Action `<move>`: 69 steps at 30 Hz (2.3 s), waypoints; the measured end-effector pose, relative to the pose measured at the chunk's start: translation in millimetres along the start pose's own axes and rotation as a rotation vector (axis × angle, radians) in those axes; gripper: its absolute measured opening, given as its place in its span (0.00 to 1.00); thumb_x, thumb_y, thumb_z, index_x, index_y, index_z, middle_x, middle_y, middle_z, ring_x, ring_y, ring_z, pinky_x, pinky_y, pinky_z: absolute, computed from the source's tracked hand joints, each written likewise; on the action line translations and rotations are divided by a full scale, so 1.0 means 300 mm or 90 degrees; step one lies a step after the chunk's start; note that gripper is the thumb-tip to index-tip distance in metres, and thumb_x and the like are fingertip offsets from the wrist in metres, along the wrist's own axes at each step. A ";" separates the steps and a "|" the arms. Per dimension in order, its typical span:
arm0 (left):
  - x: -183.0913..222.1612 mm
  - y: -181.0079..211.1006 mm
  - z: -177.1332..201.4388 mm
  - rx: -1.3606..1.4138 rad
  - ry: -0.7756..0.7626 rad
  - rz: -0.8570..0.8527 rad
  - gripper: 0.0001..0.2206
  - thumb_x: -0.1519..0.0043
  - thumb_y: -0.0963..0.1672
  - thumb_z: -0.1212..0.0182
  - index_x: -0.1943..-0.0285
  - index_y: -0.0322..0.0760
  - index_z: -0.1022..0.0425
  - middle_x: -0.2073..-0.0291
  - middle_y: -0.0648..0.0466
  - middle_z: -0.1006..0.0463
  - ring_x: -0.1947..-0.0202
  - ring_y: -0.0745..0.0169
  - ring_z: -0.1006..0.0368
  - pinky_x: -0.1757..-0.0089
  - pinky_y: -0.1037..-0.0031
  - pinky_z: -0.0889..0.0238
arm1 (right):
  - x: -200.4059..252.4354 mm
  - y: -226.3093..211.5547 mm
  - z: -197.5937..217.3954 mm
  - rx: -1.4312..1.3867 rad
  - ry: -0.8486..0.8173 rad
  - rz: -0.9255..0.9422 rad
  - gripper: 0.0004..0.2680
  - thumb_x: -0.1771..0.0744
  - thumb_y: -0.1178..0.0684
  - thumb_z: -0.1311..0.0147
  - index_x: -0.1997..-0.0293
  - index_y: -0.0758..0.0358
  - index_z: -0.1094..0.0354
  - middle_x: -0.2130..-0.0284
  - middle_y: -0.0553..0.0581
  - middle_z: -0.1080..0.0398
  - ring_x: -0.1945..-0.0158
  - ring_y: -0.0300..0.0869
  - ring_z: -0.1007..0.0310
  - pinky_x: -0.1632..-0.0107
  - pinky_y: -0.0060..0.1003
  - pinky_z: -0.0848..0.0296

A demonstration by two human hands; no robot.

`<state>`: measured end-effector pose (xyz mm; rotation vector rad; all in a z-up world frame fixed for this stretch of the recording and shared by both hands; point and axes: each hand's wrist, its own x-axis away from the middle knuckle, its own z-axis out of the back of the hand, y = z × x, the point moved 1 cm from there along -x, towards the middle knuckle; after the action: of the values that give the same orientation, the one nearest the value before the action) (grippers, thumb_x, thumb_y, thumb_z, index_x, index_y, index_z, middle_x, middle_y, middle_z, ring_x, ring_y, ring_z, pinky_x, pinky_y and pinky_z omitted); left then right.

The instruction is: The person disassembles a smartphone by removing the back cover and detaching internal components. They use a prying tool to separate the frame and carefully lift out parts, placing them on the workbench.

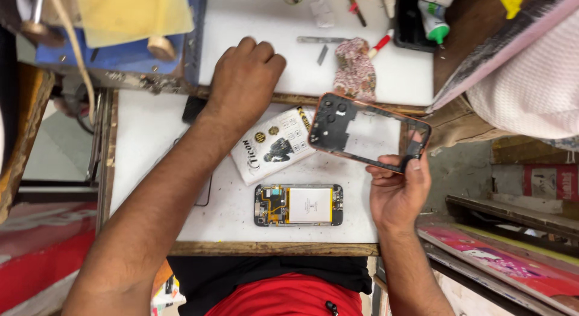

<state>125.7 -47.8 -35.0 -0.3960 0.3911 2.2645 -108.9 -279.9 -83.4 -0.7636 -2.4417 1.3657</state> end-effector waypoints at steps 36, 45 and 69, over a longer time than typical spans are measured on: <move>0.203 0.377 0.180 0.236 0.100 -0.117 0.14 0.43 0.35 0.35 0.48 0.30 0.21 0.54 0.48 0.23 0.52 0.52 0.27 0.53 0.63 0.28 | 0.079 0.023 0.026 0.105 -0.138 0.108 0.16 0.25 0.50 0.53 0.29 0.69 0.42 0.53 0.71 0.24 0.46 0.52 0.22 0.38 0.52 0.22; 0.191 0.403 0.169 0.160 0.041 -0.099 0.12 0.38 0.45 0.30 0.51 0.34 0.21 0.54 0.46 0.25 0.49 0.50 0.30 0.55 0.60 0.32 | 0.078 0.015 0.009 0.114 -0.154 0.106 0.16 0.25 0.50 0.54 0.29 0.68 0.42 0.53 0.70 0.24 0.48 0.53 0.21 0.44 0.55 0.17; 0.232 0.426 0.129 0.127 0.079 -0.039 0.10 0.39 0.39 0.33 0.48 0.34 0.20 0.49 0.47 0.27 0.40 0.48 0.37 0.42 0.55 0.40 | 0.072 0.034 0.010 0.082 -0.057 0.030 0.15 0.26 0.50 0.52 0.34 0.70 0.40 0.54 0.70 0.25 0.49 0.53 0.21 0.47 0.54 0.17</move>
<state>-21.0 -69.0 -8.3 -0.4391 0.6529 2.1244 -125.0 -266.1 -94.5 -0.7482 -2.3875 1.5903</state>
